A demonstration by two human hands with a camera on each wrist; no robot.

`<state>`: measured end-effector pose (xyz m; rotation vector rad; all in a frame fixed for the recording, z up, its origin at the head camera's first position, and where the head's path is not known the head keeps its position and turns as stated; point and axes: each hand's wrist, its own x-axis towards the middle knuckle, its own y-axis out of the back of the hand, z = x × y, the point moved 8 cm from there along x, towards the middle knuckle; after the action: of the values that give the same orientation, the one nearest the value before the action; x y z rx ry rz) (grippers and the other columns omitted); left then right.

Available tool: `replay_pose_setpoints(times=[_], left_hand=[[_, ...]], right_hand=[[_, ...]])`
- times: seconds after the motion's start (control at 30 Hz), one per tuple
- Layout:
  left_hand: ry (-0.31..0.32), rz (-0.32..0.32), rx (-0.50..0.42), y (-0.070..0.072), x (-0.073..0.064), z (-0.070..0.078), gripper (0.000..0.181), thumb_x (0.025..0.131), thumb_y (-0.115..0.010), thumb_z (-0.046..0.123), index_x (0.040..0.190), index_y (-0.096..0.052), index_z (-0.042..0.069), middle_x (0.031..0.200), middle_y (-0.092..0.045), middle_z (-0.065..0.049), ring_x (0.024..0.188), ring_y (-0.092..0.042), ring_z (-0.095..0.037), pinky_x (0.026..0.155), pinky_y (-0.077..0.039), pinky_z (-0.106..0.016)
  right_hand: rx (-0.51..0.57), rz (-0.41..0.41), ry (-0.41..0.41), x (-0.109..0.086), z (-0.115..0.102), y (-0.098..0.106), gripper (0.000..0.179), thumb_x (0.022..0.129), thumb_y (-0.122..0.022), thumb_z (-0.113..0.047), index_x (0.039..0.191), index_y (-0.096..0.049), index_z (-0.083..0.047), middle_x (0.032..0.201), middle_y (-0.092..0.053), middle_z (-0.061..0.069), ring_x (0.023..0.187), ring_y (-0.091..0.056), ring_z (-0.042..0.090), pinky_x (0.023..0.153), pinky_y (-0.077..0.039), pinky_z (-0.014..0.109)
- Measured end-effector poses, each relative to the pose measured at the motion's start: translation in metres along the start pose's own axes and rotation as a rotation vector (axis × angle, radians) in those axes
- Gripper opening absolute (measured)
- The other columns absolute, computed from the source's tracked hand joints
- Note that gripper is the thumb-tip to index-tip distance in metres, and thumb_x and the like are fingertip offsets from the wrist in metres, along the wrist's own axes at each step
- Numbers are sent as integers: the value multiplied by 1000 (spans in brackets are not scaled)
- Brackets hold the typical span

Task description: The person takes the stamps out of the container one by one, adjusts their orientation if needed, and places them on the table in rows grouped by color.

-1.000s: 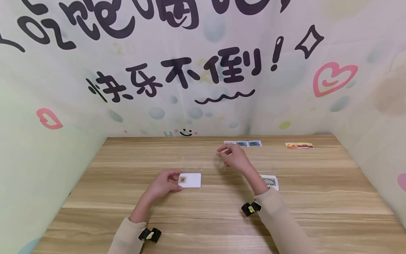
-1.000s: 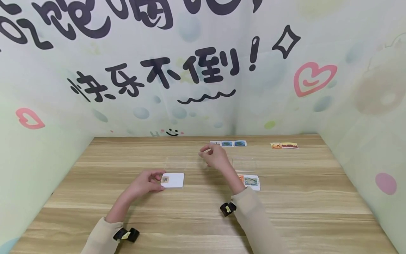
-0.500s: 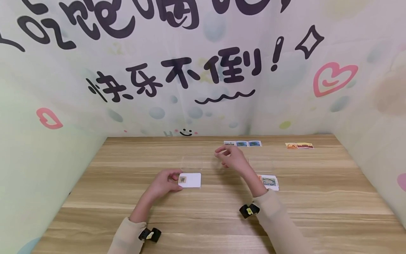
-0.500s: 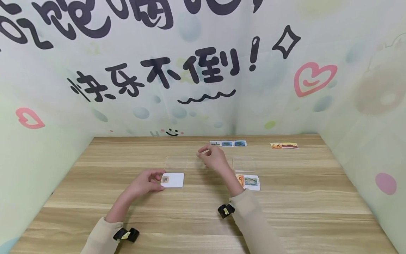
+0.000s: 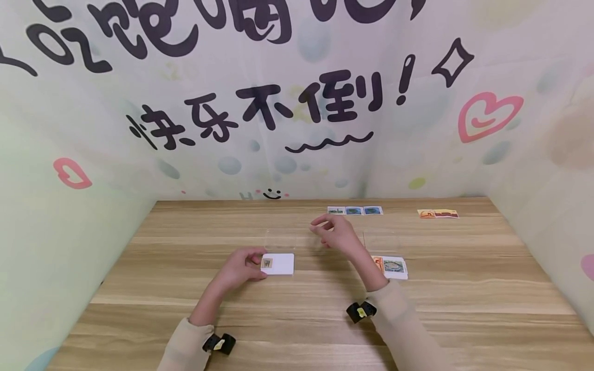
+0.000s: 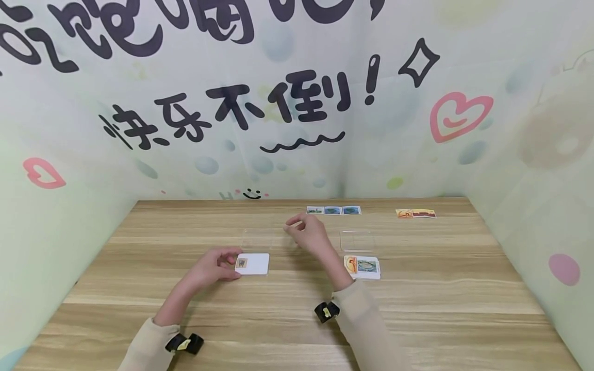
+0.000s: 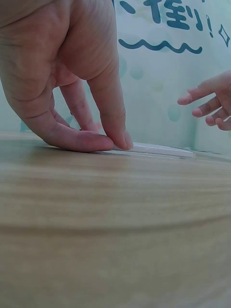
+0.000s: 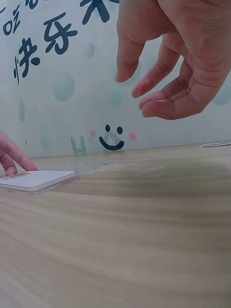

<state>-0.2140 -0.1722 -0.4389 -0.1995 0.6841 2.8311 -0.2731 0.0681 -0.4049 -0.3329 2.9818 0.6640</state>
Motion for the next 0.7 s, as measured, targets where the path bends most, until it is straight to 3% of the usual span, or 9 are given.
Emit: replay_pose_setpoints(times=[0.3,0.7], left_hand=[[-23,-12,-11,0,0,3,55,78,-79,-16,129,-59,-20,98,-55,-18,77,-57,-16,66,-58,-23],[0,3,7,0,-1,1,54,78,-80,-15,128,-62,-17,98,-55,-15,80,-56,-18,66,-56,-21]], right_hand=[[7,8,3,-1,0,-3,23,103,-69,-15,119,-72,1,99,-68,16,79,-69,32,70,-60,39],[7,9,-14,-8,-1,-9,22,104,-68,-15,120,-72,0,97,-66,14,76,-65,30,66,-55,32]])
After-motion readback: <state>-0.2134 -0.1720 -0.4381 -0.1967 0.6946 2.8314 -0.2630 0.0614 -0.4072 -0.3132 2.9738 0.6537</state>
